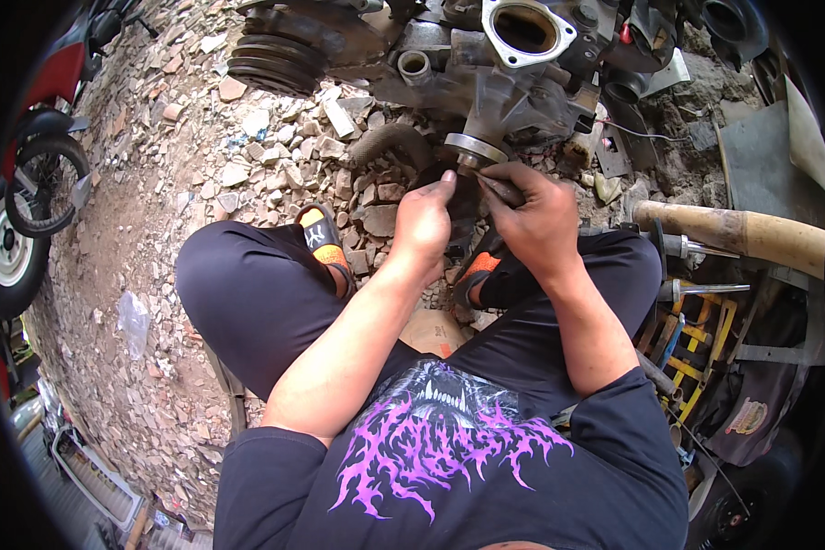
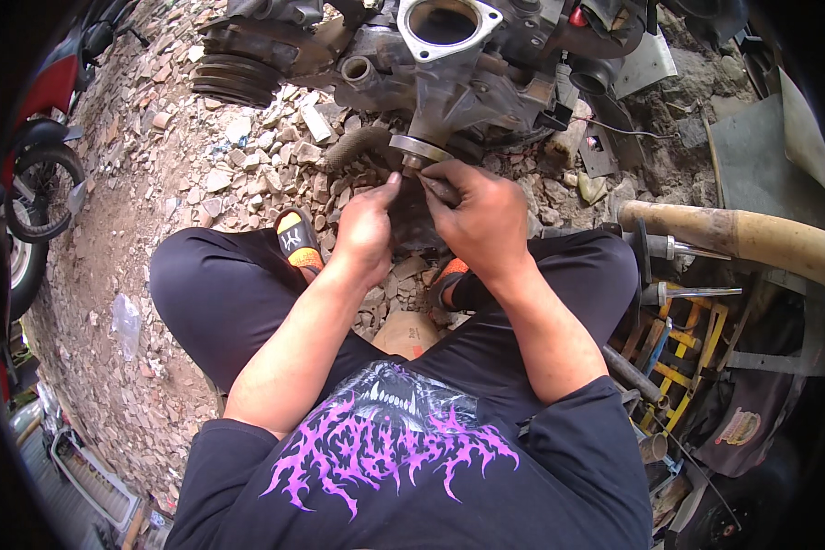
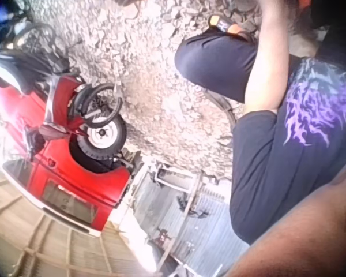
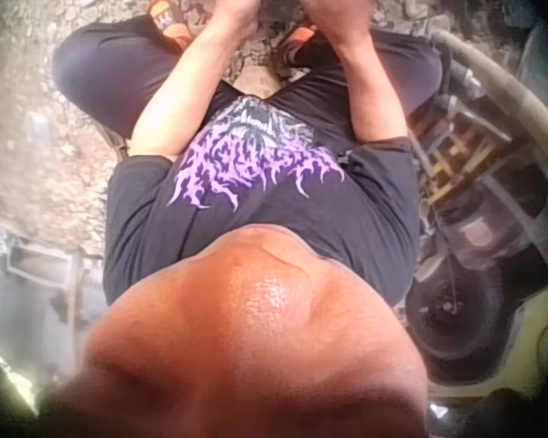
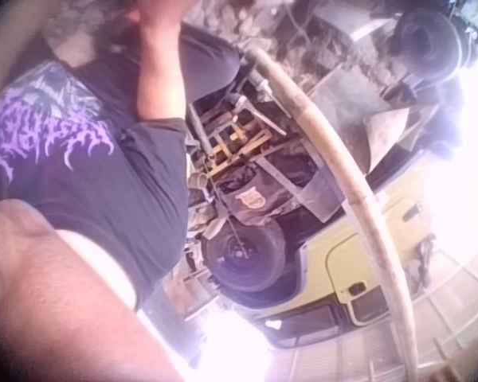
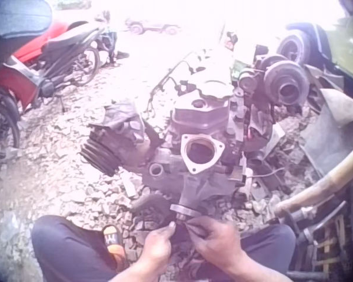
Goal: The person sits cross-legged on the ground and uses a small metal file to manually smooth the surface of a metal ring attached to a motorcycle engine casing. The person repeatedly rubs the file against the ring's edge to remove burrs or smooth the surface.
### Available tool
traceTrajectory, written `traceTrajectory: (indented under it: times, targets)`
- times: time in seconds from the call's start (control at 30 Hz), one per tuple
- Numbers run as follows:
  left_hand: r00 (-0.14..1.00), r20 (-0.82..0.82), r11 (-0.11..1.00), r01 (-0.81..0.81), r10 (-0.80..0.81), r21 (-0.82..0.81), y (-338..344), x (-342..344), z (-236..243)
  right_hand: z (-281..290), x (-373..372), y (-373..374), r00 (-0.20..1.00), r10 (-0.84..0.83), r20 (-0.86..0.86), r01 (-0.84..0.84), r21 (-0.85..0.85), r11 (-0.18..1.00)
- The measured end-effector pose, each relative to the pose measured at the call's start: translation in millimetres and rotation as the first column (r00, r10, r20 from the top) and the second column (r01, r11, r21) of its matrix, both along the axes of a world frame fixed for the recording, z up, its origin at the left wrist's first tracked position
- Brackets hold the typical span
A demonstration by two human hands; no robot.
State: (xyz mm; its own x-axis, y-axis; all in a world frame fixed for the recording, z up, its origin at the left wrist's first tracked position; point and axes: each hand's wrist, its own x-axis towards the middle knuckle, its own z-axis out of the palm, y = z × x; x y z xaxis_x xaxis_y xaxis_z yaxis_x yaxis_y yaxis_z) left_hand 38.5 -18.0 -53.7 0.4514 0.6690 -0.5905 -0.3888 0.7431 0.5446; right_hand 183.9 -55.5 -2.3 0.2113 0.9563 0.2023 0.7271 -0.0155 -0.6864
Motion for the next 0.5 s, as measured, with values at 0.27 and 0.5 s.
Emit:
traceTrajectory:
  times: [0.27, 0.5]
  targets:
    - [0.977, 0.195, 0.990, -0.061, 0.085, -0.127, -0.9, 6.5, 0.2, -6.0, -9.1, 2.8, 0.988, -0.011, 0.155, -0.007, 0.114, 0.994]
    - [0.967, 0.234, 0.991, -0.072, 0.098, -0.116, -1.5, 7.7, -7.3, -1.5, -10.8, -3.2, 0.969, 0.016, 0.246, -0.036, 0.079, 0.996]
